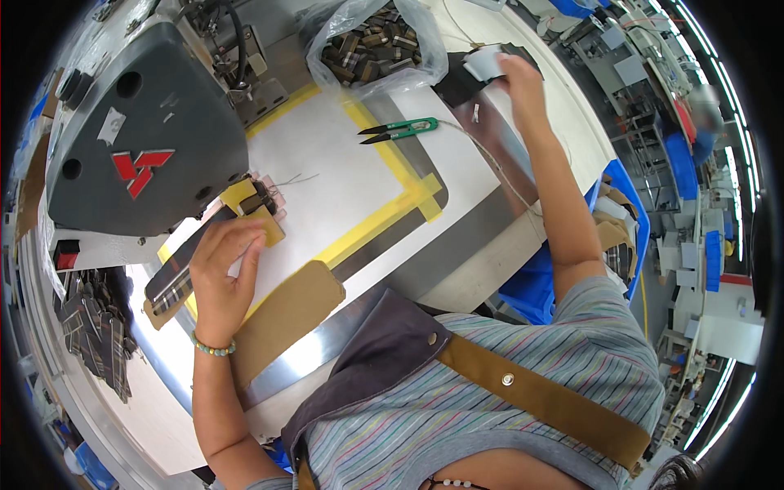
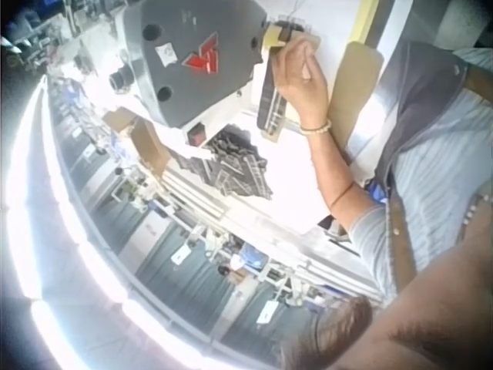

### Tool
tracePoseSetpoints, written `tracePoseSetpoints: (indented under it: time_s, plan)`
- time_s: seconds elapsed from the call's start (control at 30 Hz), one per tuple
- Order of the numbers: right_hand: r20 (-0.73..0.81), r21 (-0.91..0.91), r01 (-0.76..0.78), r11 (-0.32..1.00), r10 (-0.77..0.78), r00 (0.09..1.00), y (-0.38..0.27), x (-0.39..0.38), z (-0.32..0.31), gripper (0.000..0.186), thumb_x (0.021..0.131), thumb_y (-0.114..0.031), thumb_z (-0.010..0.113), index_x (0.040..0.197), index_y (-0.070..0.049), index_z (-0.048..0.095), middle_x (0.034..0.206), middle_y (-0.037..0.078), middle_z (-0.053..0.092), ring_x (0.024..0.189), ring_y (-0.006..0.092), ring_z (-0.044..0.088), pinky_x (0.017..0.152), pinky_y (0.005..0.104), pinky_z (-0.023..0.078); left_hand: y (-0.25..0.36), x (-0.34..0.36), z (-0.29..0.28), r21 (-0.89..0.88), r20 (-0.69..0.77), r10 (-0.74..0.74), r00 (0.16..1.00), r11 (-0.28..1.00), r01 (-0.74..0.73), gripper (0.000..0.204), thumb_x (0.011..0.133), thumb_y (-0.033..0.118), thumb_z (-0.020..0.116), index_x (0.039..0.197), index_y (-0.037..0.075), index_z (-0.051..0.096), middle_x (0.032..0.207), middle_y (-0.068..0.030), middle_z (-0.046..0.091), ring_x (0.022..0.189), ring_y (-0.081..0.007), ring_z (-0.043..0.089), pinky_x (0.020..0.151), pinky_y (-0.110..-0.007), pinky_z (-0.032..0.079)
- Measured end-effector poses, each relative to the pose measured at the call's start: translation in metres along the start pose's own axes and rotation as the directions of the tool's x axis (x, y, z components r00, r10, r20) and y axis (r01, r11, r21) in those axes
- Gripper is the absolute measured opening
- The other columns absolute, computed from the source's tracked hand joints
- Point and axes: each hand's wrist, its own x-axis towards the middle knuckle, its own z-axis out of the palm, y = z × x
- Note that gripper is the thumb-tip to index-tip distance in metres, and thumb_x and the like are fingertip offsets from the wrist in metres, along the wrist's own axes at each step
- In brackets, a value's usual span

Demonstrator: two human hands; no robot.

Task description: Sewing patterned fabric strips onto base materials using an industrial sewing machine.

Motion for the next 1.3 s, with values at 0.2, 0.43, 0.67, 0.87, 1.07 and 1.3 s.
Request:
tracePoseSetpoints:
  time_s: [0.2,0.43,0.67,0.87,1.07,1.3]
  plan:
    - [-0.529,0.335,0.2,0.921,0.008,0.849,-0.007,0.03,-0.035,0.023,0.107,-0.027,0.072,0.097,-0.006,0.075,0.102,0.001,0.071,0.081,0.01,0.061,0.076,0.0262,0.053,-0.006,0.002,-0.005,0.1,-0.06,0.083,0.995,0.992,-0.077,0.012,0.095,-0.004,0.076,0.107,-0.002,0.078,0.11,-0.0125,0.08,0.094,-0.0241,0.076,0.084,-0.033,0.061]
    - [0.137,-0.289,0.765,0.575,-0.767,0.627,-0.127,-0.039,0.046,0.017,0.091,-0.007,0.08,0.106,-0.005,0.074,0.108,0.01,0.076,0.083,0.0254,0.074,0.07,0.0377,0.059,-0.024,0.003,-0.008,0.394,-0.086,0.244,0.966,0.899,-0.191,0.011,0.088,0.001,0.083,0.097,-0.001,0.077,0.1,-0.0105,0.08,0.091,-0.0293,0.074,0.081,-0.039,0.061]
    - [0.728,0.05,0.696,0.717,-0.503,0.466,-0.153,-0.08,0.109,0.05,0.098,-0.032,0.079,0.137,-0.003,0.069,0.138,0.016,0.068,0.124,0.036,0.065,0.107,0.0462,0.052,-0.023,0.0,-0.005,0.457,-0.035,0.301,0.953,0.853,-0.252,0.023,0.084,0.003,0.085,0.105,-0.002,0.077,0.113,-0.0117,0.079,0.099,-0.0307,0.074,0.088,-0.04,0.062]
    - [0.538,-0.154,0.601,0.784,-0.444,0.717,-0.138,-0.07,0.117,0.064,0.098,-0.026,0.08,0.153,-0.003,0.057,0.146,0.019,0.06,0.134,0.039,0.056,0.114,0.0489,0.047,-0.022,0.001,-0.001,0.433,0.072,0.226,0.971,0.871,-0.235,0.041,0.088,0.007,0.082,0.128,-0.001,0.075,0.139,-0.0144,0.073,0.124,-0.0364,0.069,0.105,-0.046,0.058]
    - [0.431,-0.227,0.579,0.783,-0.453,0.781,-0.113,-0.058,0.136,0.058,0.099,-0.021,0.079,0.151,-0.003,0.061,0.133,0.016,0.065,0.128,0.0339,0.061,0.108,0.0422,0.052,-0.02,0.001,0.0,0.431,0.074,0.205,0.976,0.876,-0.217,0.039,0.09,0.009,0.082,0.126,-0.003,0.075,0.139,-0.014,0.073,0.124,-0.0366,0.069,0.105,-0.046,0.058]
    - [-0.026,0.141,0.498,0.856,-0.5,0.866,-0.138,-0.019,0.1,0.017,0.109,-0.006,0.068,0.122,-0.002,0.078,0.111,0.003,0.074,0.101,0.0105,0.067,0.093,0.0247,0.051,-0.02,0.001,0.0,0.442,0.063,0.197,0.978,0.874,-0.205,0.039,0.09,0.01,0.081,0.127,-0.004,0.074,0.138,-0.0137,0.073,0.124,-0.0366,0.068,0.106,-0.046,0.058]
